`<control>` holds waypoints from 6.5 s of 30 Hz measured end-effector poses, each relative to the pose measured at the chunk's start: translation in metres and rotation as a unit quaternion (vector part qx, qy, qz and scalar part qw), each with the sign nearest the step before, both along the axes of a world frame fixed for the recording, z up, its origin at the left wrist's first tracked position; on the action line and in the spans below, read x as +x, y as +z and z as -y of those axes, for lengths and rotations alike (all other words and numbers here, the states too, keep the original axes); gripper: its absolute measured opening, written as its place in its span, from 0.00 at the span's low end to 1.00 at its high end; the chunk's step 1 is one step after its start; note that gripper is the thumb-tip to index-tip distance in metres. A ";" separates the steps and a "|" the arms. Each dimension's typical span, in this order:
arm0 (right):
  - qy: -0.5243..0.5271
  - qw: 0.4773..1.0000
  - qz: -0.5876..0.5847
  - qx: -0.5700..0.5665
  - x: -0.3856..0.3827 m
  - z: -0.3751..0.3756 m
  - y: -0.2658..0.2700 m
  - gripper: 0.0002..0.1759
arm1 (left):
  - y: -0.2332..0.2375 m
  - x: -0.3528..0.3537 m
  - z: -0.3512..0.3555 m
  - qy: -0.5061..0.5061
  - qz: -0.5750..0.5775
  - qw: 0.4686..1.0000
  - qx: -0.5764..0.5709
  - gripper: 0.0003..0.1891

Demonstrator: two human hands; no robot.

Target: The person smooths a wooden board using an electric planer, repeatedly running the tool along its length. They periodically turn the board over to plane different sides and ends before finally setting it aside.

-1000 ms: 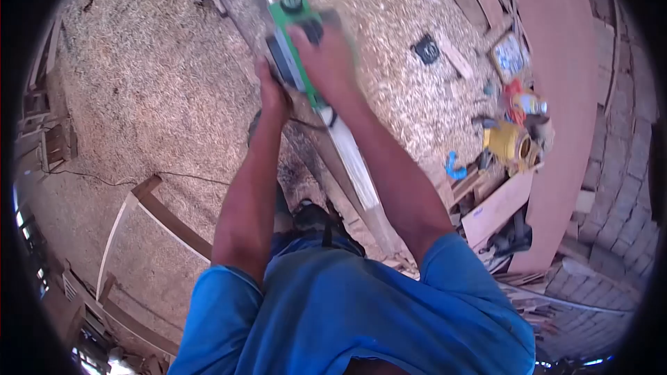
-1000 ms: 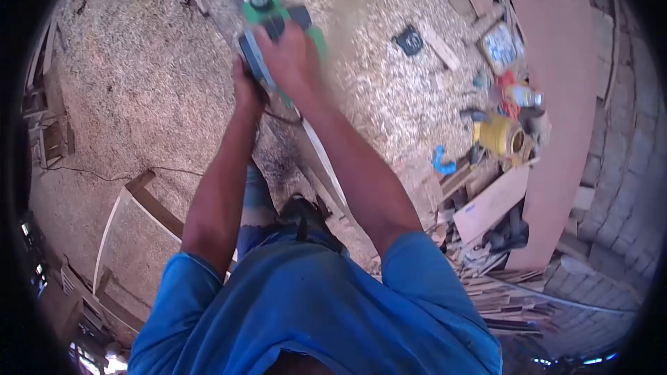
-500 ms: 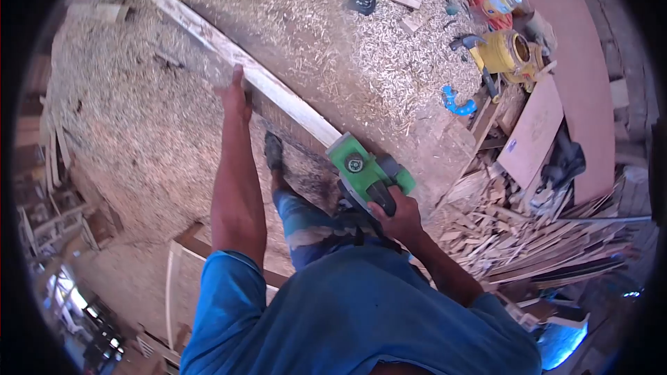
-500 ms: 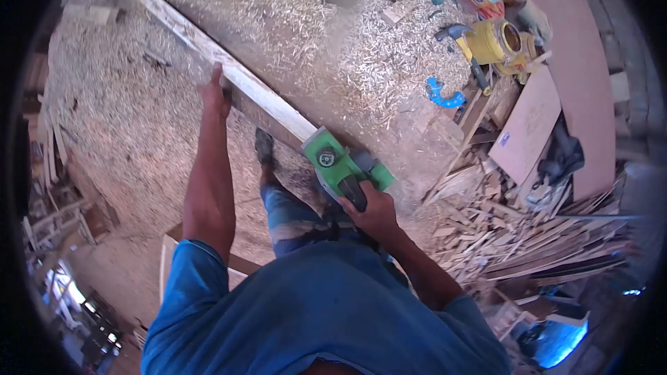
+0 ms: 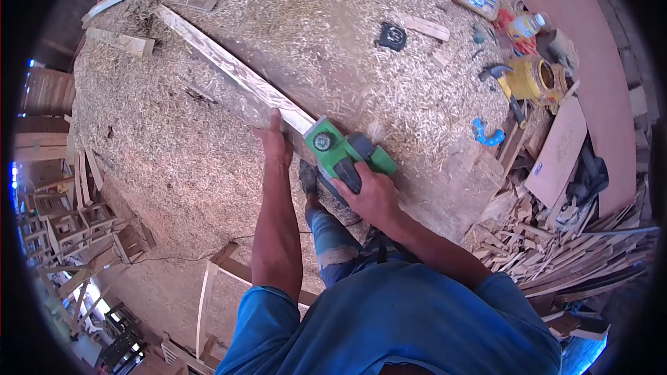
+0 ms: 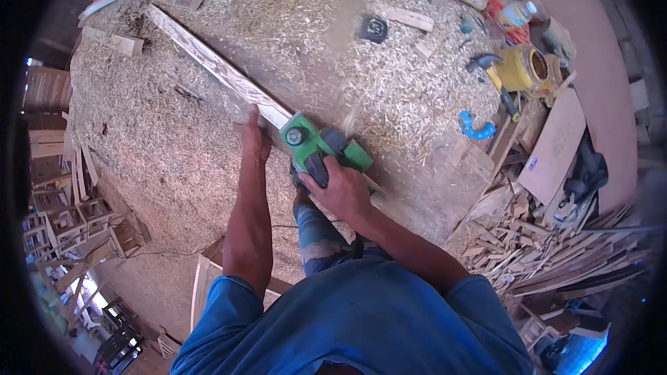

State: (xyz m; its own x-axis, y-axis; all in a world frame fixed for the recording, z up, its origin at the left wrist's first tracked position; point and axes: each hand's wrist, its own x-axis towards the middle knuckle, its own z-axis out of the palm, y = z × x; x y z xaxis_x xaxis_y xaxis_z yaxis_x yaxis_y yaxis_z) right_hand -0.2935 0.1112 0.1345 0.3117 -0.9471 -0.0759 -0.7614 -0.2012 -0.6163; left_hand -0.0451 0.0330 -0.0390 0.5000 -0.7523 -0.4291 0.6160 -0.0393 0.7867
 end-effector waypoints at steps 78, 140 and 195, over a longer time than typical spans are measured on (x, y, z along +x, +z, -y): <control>0.067 0.997 0.035 -0.026 0.193 0.163 -0.010 0.31 | -0.048 0.001 0.002 0.110 -0.199 0.963 -0.141 0.48; 0.091 0.995 -0.013 0.032 0.082 0.105 -0.009 0.28 | -0.041 0.005 0.008 0.090 -0.122 0.987 -0.045 0.57; 0.083 0.995 0.064 -0.008 0.327 0.252 -0.001 0.34 | -0.041 -0.007 0.006 0.153 -0.085 0.984 0.037 0.46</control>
